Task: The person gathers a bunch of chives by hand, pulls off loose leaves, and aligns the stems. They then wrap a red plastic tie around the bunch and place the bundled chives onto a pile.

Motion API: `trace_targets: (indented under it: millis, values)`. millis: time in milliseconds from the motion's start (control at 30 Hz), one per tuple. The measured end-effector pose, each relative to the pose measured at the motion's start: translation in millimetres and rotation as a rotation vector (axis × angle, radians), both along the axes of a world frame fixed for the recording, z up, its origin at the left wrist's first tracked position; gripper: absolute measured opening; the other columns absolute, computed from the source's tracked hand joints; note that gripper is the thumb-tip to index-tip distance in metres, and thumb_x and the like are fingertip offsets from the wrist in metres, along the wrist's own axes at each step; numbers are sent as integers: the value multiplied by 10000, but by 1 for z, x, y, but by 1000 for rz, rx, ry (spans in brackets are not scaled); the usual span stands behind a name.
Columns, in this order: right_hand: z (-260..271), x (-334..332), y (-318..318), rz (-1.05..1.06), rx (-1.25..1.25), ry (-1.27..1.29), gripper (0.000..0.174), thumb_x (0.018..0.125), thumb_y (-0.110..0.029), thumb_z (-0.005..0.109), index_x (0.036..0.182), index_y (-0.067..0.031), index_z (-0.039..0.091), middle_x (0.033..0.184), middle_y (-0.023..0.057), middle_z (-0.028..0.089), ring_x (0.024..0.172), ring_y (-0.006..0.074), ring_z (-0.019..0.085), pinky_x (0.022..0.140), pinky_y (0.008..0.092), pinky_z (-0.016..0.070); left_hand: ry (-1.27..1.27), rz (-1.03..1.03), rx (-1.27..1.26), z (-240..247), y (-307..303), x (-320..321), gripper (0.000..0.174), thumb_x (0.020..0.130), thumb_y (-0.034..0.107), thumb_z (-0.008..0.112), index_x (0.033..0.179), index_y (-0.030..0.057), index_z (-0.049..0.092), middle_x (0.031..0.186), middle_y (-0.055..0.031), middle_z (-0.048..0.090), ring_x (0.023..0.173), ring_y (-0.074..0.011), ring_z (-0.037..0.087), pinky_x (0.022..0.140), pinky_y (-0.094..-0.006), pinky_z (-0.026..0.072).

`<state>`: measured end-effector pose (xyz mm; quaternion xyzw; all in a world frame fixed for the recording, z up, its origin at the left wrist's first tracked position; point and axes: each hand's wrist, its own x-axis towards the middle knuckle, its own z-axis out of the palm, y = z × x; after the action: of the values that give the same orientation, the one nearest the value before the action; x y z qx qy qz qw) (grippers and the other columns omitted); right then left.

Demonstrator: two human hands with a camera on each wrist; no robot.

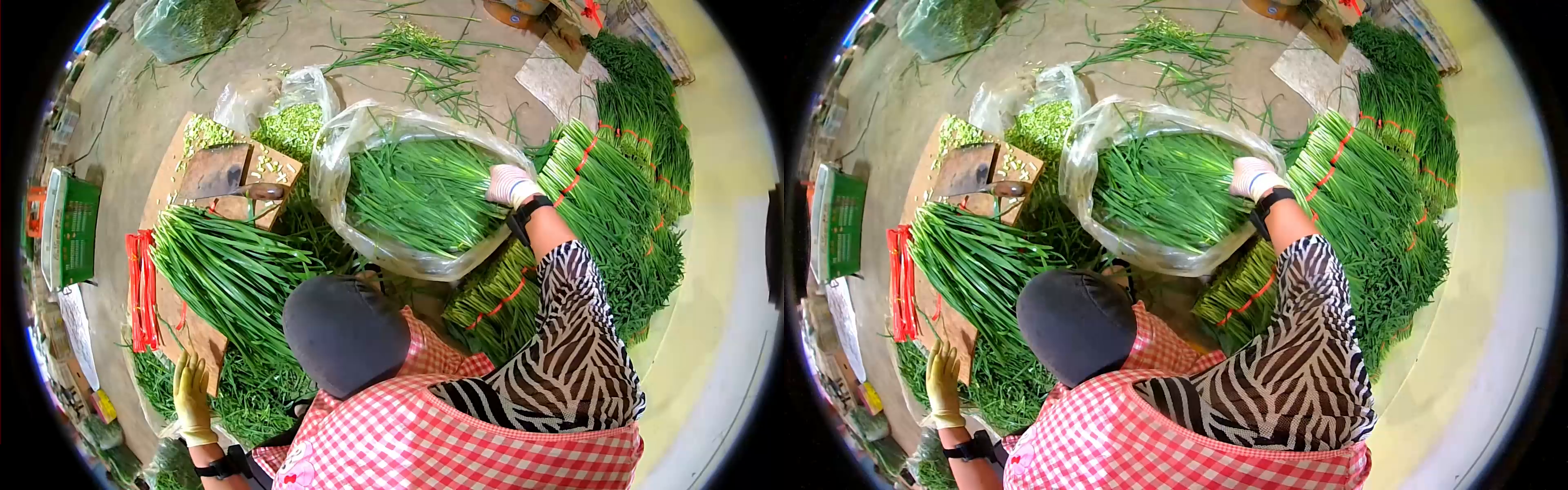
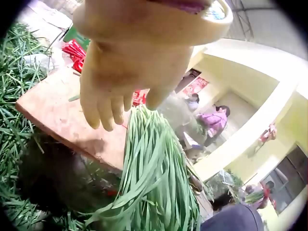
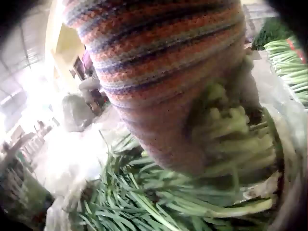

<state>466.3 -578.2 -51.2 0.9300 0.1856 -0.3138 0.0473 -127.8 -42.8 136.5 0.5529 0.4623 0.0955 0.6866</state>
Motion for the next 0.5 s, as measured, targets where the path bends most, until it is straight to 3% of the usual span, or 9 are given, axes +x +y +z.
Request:
trace_targets:
  millis: [100,233,300,433,500]
  values:
    - [17,-8,7,12,-12,-40,427,749,-247,739,1114,-26,739,1140,248,722,1092,394,696,963,456,557,-7,-86,77,22,3,30,501,1110,229,492,1559,14,441,1522,-176,541,1368,-284,569,1140,-380,454]
    - [-18,-26,-14,9,48,-261,447,766,-245,734,1172,-59,735,1237,237,690,1139,377,679,1009,460,542,-44,-187,218,62,-18,113,501,1097,226,516,1527,-27,463,1458,-194,578,1358,-290,574,1151,-397,458]
    - [1,-19,-5,-151,76,-8,459,761,-272,739,1143,-16,738,1191,259,713,1120,392,690,995,451,541,-24,-298,248,67,-10,147,491,1089,218,524,1508,-34,483,1421,-193,606,1334,-283,590,1156,-395,451]
    - [26,5,9,-109,89,162,585,765,-379,774,1114,88,730,1116,288,733,1053,404,705,945,437,540,9,-583,429,86,-38,249,486,1075,207,547,1487,-47,504,1386,-168,640,1283,-245,619,1145,-369,454]
    - [36,17,12,-137,134,254,638,762,-417,791,1144,90,727,1117,276,739,1010,381,716,915,438,544,-72,-758,405,64,-52,302,481,1040,72,590,1498,-36,492,1392,-159,637,1296,-233,607,1138,-340,458]
